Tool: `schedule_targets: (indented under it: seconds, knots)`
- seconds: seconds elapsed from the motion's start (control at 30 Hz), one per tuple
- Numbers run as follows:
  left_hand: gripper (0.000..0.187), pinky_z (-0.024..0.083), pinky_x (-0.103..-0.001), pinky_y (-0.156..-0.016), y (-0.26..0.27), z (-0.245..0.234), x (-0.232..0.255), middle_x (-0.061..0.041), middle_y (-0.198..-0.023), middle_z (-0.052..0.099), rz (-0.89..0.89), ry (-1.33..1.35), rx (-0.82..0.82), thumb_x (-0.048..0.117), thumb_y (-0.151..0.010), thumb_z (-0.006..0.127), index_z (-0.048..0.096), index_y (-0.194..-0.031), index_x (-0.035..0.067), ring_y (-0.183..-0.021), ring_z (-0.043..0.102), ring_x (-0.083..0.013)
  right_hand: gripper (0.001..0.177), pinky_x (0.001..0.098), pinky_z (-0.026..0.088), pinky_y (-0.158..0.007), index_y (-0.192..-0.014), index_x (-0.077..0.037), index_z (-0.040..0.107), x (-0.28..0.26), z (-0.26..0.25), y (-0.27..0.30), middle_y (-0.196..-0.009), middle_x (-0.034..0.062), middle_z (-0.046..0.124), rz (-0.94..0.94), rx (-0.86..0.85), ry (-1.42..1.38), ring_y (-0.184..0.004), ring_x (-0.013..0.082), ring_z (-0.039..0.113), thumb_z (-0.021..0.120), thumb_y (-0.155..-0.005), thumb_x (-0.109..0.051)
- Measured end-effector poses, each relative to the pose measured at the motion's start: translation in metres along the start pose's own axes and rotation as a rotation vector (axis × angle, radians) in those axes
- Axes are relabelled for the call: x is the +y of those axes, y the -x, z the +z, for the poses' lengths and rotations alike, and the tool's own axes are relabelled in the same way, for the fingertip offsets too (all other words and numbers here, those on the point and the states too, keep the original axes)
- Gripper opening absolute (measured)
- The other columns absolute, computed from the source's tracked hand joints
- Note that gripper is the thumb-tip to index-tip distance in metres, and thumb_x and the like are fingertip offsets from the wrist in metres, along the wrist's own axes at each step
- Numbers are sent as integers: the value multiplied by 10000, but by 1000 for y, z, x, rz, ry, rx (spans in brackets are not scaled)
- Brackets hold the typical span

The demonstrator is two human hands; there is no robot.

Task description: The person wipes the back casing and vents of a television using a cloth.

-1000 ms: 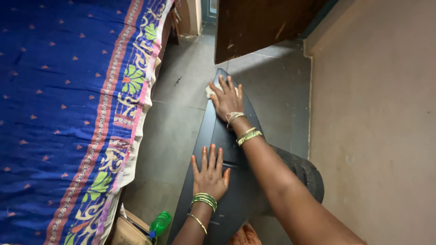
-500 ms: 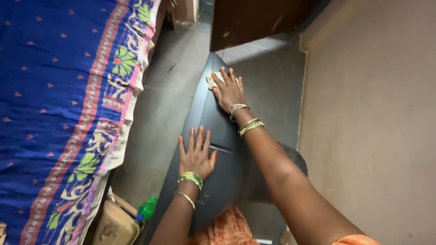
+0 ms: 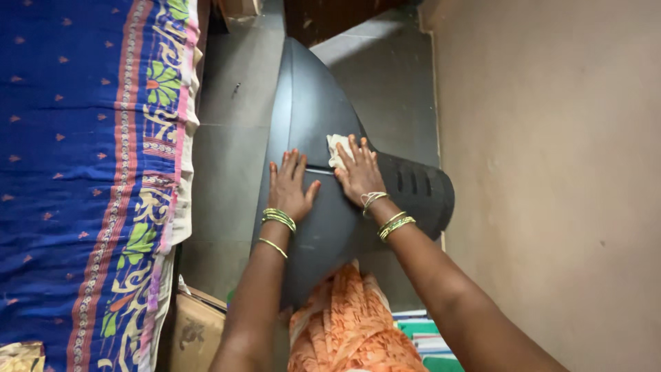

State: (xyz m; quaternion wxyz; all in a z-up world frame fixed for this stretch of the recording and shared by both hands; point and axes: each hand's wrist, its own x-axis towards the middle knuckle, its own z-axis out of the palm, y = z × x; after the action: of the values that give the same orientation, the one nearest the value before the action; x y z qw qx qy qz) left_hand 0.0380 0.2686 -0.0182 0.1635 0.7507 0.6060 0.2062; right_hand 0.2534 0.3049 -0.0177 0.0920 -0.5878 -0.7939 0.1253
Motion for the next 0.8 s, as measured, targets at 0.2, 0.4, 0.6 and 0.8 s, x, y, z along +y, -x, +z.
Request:
schedule_targets:
  seconds: [0.2, 0.4, 0.6, 0.8]
  knots:
    - [746, 142, -605, -1234, 52, 1, 23, -179, -1649, 303, 76, 143, -31, 395, -927, 671, 402, -1546, 75, -1527, 252, -362, 720, 663, 115, -1200, -1613, -186, 289, -56, -2, 65, -1681, 151, 159, 46, -112, 47, -1548, 404, 104, 513, -985, -459]
    - [741, 157, -555, -1241, 112, -17, 37, -203, -1645, 269, 115, 210, -121, 365, -932, 649, 375, -1567, 100, -1535, 220, -389, 688, 640, 66, -1210, -1606, -135, 287, -118, -2, 102, -1708, 149, 100, -35, -227, 149, -1569, 381, 61, 440, -1004, -429]
    - [636, 185, -531, -1248, 170, -47, -1, -212, -1639, 292, 137, 102, -112, 337, -1004, 571, 384, -1553, 75, -1535, 237, -396, 734, 611, 15, -1230, -1600, -155, 286, -179, -8, 129, -1713, 113, 72, -77, -341, 105, -1574, 328, 40, 468, -964, -474]
    - [658, 161, -527, -1251, 237, -60, -10, -187, -1662, 258, 115, 10, -114, 385, -1020, 474, 314, -1585, 89, -1550, 208, -376, 759, 602, 22, -1239, -1594, -162, 321, -200, 28, 172, -1715, 73, 130, -245, -234, 121, -1576, 271, 114, 506, -940, -499]
